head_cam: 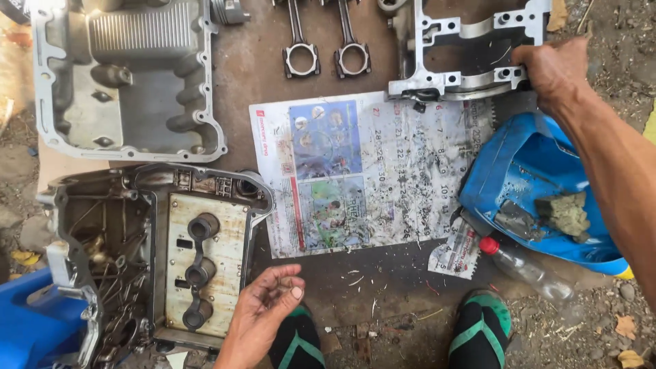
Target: Disassembling and cleaning engine components including pistons and block sections on the ground
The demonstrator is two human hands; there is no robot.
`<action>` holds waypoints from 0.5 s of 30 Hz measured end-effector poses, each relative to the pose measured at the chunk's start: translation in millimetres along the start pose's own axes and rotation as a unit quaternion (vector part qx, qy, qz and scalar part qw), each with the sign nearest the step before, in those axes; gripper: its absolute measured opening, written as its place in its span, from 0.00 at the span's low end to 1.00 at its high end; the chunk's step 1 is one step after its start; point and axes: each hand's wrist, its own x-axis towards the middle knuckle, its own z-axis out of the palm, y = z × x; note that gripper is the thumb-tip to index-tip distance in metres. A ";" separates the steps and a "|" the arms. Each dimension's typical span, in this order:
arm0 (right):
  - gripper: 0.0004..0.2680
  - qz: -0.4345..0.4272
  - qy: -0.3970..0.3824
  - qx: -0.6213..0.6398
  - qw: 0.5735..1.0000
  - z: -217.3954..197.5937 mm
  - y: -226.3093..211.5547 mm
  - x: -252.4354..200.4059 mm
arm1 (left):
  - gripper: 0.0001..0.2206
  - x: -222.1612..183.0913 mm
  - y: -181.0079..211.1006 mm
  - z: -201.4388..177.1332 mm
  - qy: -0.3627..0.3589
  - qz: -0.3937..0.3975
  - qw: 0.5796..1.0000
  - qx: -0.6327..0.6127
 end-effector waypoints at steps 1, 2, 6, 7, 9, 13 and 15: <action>0.02 -0.001 0.001 0.001 1.000 1.3 6.1 10.1 | 0.18 2.6 0.4 -1.0 0.000 0.002 1.000 0.001; 0.04 -0.019 -0.002 -0.019 1.000 1.7 15.2 16.4 | 0.18 2.1 -1.2 -1.5 -0.002 0.002 1.000 0.002; 0.07 -0.028 -0.040 -0.090 0.995 -0.5 12.9 15.6 | 0.19 2.0 -4.0 -0.2 0.004 -0.019 1.000 -0.005; 0.07 -0.026 -0.037 -0.091 0.995 -1.3 19.8 26.1 | 0.19 3.7 -4.2 2.2 0.001 -0.020 1.000 -0.003; 0.13 -0.061 -0.012 -0.216 0.974 -4.3 35.6 42.9 | 0.19 5.1 -6.3 6.3 -0.005 -0.023 1.000 -0.012; 0.20 -0.167 -0.074 -0.292 0.939 25.5 13.7 48.3 | 0.18 -7.7 -3.4 16.6 0.003 0.040 0.999 -0.021; 0.20 -0.168 -0.116 -0.246 0.947 48.5 -17.0 58.9 | 0.17 -14.2 7.2 18.8 -0.040 0.045 0.998 0.010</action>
